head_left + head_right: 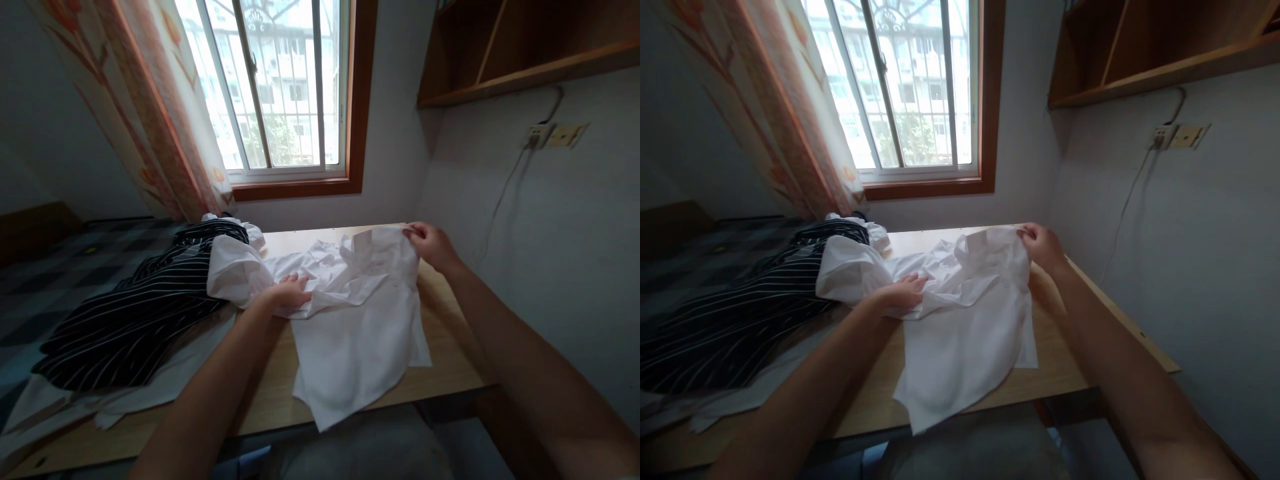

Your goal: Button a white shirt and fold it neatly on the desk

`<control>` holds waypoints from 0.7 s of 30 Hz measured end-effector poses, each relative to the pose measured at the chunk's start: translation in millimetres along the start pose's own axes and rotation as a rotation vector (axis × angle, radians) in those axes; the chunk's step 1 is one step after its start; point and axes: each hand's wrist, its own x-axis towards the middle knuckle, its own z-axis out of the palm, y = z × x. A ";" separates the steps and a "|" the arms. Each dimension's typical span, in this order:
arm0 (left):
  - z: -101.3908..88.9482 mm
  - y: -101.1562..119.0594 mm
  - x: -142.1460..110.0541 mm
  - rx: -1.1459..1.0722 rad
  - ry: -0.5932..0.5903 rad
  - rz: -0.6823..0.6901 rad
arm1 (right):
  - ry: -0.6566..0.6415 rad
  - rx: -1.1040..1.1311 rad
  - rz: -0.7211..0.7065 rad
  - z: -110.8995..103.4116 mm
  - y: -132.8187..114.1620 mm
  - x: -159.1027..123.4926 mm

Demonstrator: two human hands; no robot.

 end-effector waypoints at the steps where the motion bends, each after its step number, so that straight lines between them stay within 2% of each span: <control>1: 4.0 5.3 2.9 -0.002 -0.032 -0.048 | 0.040 0.008 0.019 -9.2 -4.3 8.1; 3: 10.1 14.1 11.0 -0.011 -0.065 -0.147 | 0.106 0.040 0.061 -24.9 -14.4 19.2; 5: 13.6 19.0 21.0 -0.015 -0.018 -0.190 | 0.079 0.074 0.076 -32.9 -25.9 20.7; 8: 15.8 21.6 34.4 -0.011 0.122 -0.176 | -0.165 0.029 0.032 -25.5 -42.0 3.8; 12: 13.2 29.0 33.5 -0.068 0.473 -0.090 | -0.500 -0.282 -0.115 5.2 -48.9 -35.6; 14: 8.8 36.6 19.7 -0.109 0.606 0.002 | -0.583 -0.475 -0.107 17.0 -43.1 -50.3; 17: 3.5 53.1 -18.5 -0.216 0.748 0.204 | -0.611 -0.693 -0.040 25.3 -26.9 -58.2; 19: 6.0 67.0 -50.9 -0.254 0.700 0.338 | -0.578 -0.775 -0.015 27.7 -15.4 -56.3; 21: 15.0 81.7 -81.1 -0.236 0.523 0.446 | -0.541 -0.770 -0.027 29.6 -6.1 -52.5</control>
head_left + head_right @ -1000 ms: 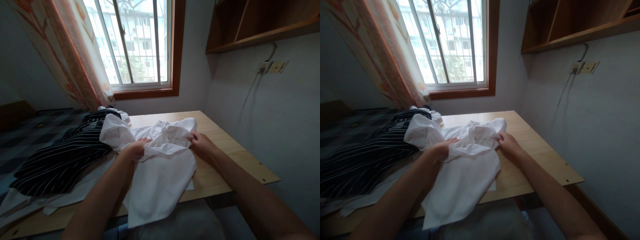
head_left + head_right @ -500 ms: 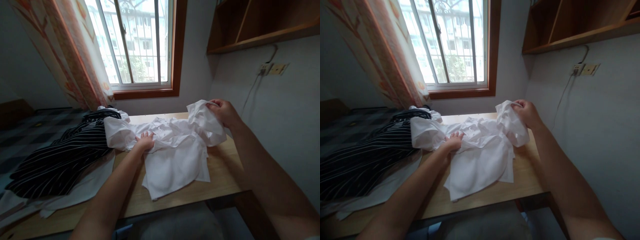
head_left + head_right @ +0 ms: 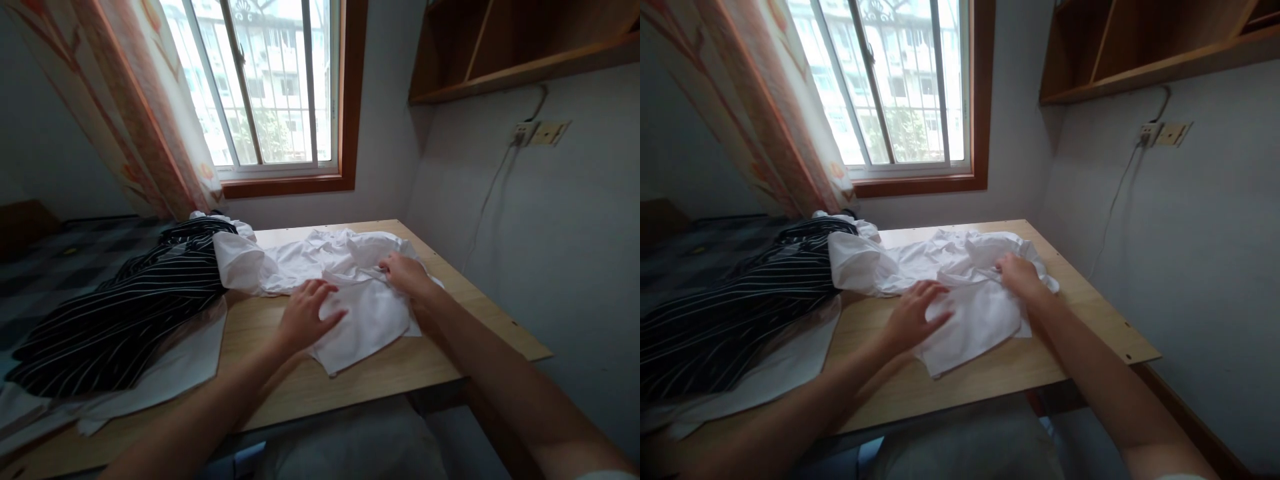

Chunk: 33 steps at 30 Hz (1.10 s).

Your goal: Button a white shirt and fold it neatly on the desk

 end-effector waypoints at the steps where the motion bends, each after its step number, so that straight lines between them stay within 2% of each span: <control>1: 2.1 11.0 -10.1 -0.003 -0.095 0.023 | 0.017 0.031 -0.017 2.0 2.5 2.3; 4: 11.0 30.9 -26.8 0.058 -0.254 0.024 | 0.052 0.155 -0.063 5.1 9.1 3.8; 7: 9.9 30.9 -23.4 0.076 -0.298 0.032 | 0.093 0.153 -0.036 3.5 18.5 -2.3; 9: -0.4 23.8 -17.5 0.081 -0.295 -0.007 | 0.118 0.074 -0.001 1.1 27.7 -7.3; 11: -16.5 14.1 -14.4 0.068 -0.237 -0.101 | 0.136 -0.031 0.044 -0.2 38.8 -10.8; 14: -44.1 -2.8 -16.8 -0.079 -0.070 -0.237 | 0.127 -0.179 0.085 2.4 54.4 -13.6; 17: -62.6 -21.4 -23.8 -0.301 0.096 -0.346 | 0.101 -0.263 -0.006 10.3 61.3 -19.3; 19: -64.9 -32.9 -29.0 -0.401 0.144 -0.429 | 0.137 -0.262 -0.060 16.1 58.3 -27.9; 21: -60.4 -41.3 -33.8 -0.455 0.159 -0.510 | 0.247 -0.213 -0.063 20.1 49.7 -40.9; 23: -53.5 -45.7 -37.3 -0.444 0.184 -0.544 | 0.381 -0.138 -0.071 21.2 37.1 -57.7; 25: -48.2 -46.6 -39.0 -0.355 0.195 -0.527 | 0.453 -0.072 -0.105 19.6 22.6 -76.3; 27: -45.8 -45.8 -39.1 -0.238 0.195 -0.513 | 0.430 -0.025 -0.134 16.8 8.6 -94.5; 30: -43.6 -45.7 -38.2 -0.158 0.188 -0.511 | 0.267 0.036 -0.141 14.2 -8.0 -115.8; 33: -38.3 -48.4 -38.5 -0.147 0.179 -0.486 | 0.136 0.116 -0.132 16.4 -17.9 -123.9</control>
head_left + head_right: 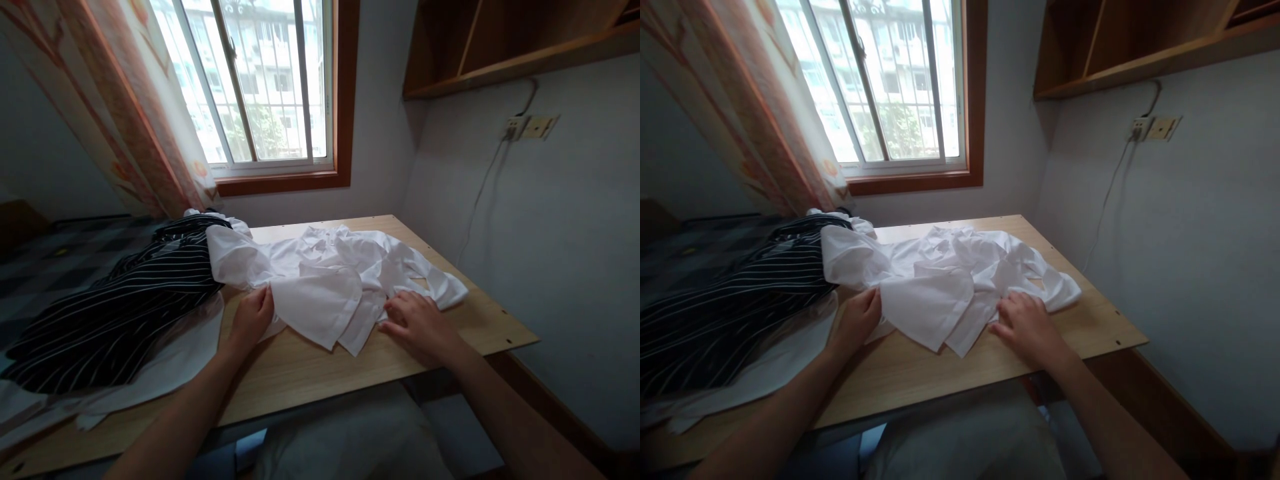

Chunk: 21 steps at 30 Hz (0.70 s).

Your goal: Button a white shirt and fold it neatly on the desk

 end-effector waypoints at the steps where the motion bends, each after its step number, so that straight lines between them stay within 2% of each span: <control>1: 1.9 -1.4 -0.2 0.000 0.000 0.013 | -0.016 0.018 0.003 2.0 -1.9 0.4; 5: 5.8 -3.0 -2.4 -0.004 -0.050 0.102 | -0.058 0.027 0.013 12.0 -3.4 9.8; 8: 2.5 0.9 -4.3 -0.041 -0.192 0.306 | -0.036 0.072 0.023 14.6 2.3 16.9; 10: -1.9 4.7 -5.3 -0.070 -0.228 0.423 | 0.007 0.130 0.046 10.6 10.3 18.6; 12: -7.4 8.5 -6.6 -0.100 -0.171 0.441 | 0.048 0.166 0.107 1.3 21.3 17.6; 14: -13.9 12.1 -8.6 -0.140 -0.077 0.396 | 0.067 0.175 0.164 -13.0 33.9 14.5; 18: -33.1 18.0 -14.9 -0.147 0.051 0.299 | 0.055 0.167 0.140 -50.5 59.4 4.1; 21: -55.3 18.9 -20.2 -0.097 0.049 0.319 | 0.075 0.143 0.148 -76.9 81.9 -6.3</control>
